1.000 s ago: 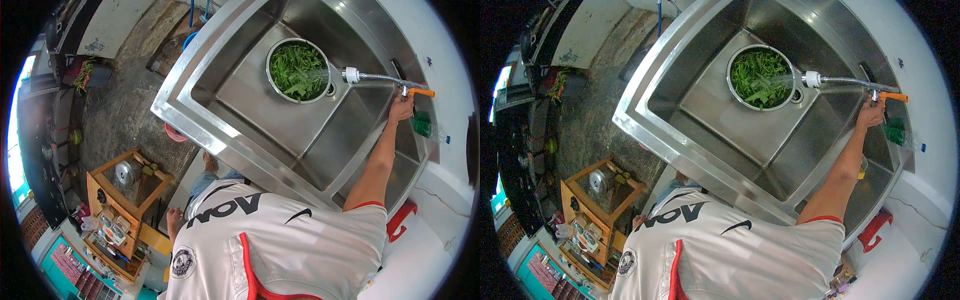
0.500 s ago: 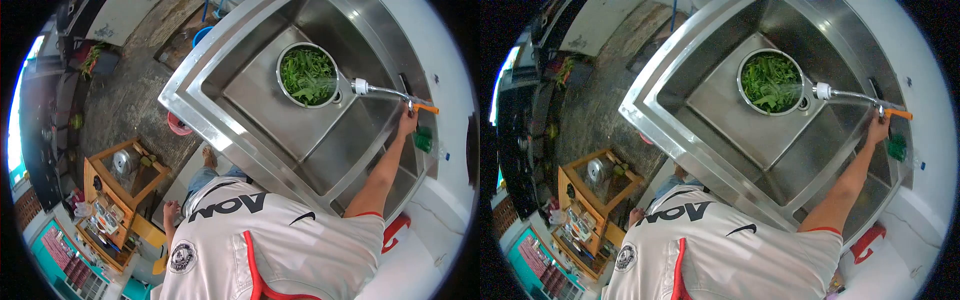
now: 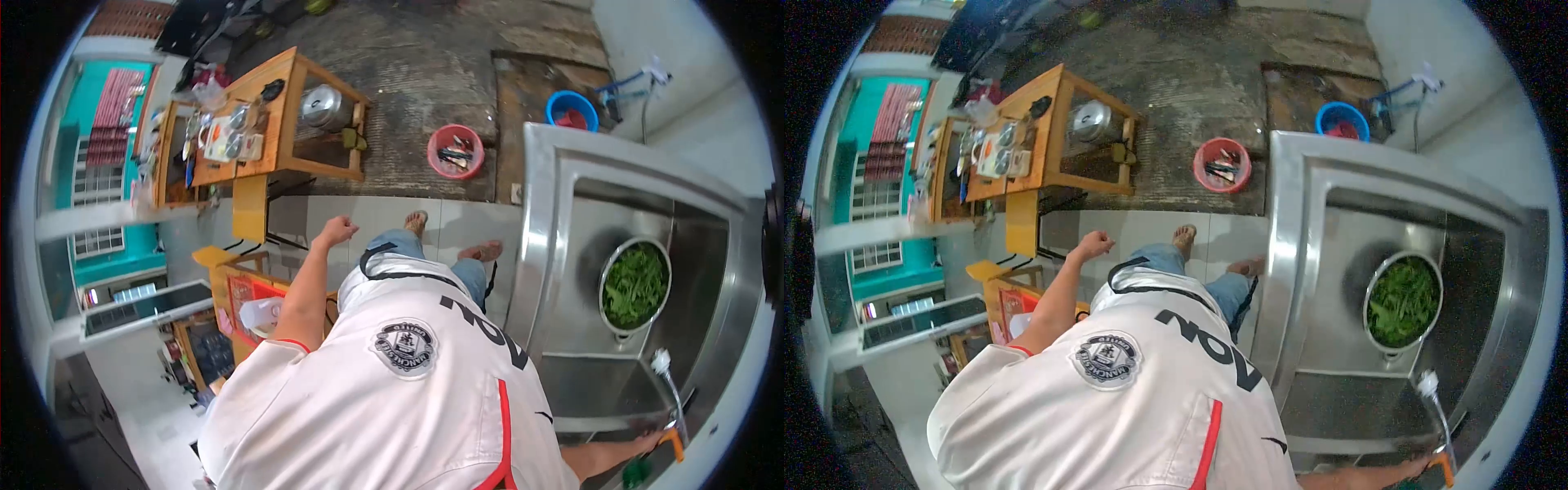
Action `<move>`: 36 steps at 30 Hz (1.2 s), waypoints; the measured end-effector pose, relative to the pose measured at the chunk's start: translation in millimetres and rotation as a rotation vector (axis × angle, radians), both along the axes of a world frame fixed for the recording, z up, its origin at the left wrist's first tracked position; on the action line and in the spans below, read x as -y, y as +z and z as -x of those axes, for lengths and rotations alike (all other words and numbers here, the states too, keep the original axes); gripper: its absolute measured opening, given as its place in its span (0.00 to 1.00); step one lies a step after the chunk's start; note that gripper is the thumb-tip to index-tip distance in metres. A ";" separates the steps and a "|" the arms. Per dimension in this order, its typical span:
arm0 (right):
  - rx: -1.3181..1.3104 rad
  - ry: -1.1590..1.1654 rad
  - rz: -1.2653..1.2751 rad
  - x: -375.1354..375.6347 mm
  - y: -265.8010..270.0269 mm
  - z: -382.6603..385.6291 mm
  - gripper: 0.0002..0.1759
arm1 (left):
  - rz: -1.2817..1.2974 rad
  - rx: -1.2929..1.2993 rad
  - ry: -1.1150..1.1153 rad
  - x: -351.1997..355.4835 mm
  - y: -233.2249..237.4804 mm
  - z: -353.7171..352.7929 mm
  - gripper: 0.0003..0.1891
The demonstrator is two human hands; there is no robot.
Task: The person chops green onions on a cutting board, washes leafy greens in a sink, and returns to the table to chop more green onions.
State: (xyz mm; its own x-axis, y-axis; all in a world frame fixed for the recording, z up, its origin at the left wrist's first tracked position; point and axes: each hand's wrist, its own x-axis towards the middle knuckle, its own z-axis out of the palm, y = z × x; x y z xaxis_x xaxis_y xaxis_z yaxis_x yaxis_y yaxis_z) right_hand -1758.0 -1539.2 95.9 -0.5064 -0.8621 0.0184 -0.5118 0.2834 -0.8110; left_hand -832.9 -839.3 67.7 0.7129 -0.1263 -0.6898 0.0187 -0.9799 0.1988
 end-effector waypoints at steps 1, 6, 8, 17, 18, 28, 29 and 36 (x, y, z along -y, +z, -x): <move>-0.087 -0.023 0.031 -6.0 7.3 -15.0 0.22 | -0.015 0.022 0.023 -2.2 0.6 1.5 0.16; -0.311 -0.034 0.277 -57.4 50.2 -82.8 0.24 | -0.032 0.164 0.129 -50.1 -15.4 17.2 0.12; -0.356 0.474 0.694 -77.3 59.4 -133.8 0.47 | 0.023 0.210 0.177 -81.7 -32.9 25.9 0.09; 0.192 1.083 0.129 -229.0 142.2 -670.4 0.23 | 0.254 0.192 0.566 -252.3 -71.6 25.3 0.13; 0.420 1.281 -0.028 -265.0 144.5 -725.0 0.27 | 0.254 0.216 0.569 -280.1 -75.2 21.2 0.13; -0.051 2.066 -0.353 -612.7 22.7 -1035.5 0.09 | 0.616 0.400 1.132 -473.5 -60.5 -50.5 0.05; 0.034 2.165 -0.296 -648.8 22.5 -1051.7 0.10 | 0.658 0.418 1.144 -477.3 -51.1 -60.3 0.05; -0.365 2.582 -0.340 -824.5 29.1 -1164.1 0.16 | 0.719 0.433 1.080 -527.8 -20.6 -141.9 0.11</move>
State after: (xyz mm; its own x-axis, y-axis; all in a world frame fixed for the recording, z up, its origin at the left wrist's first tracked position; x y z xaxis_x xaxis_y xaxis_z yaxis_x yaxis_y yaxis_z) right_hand -593.9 -714.7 124.9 0.8166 0.4638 -0.3435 0.0555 -0.6556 -0.7531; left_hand -690.9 -311.4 47.1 0.8243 0.3930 -0.4076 0.5083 -0.1963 0.8385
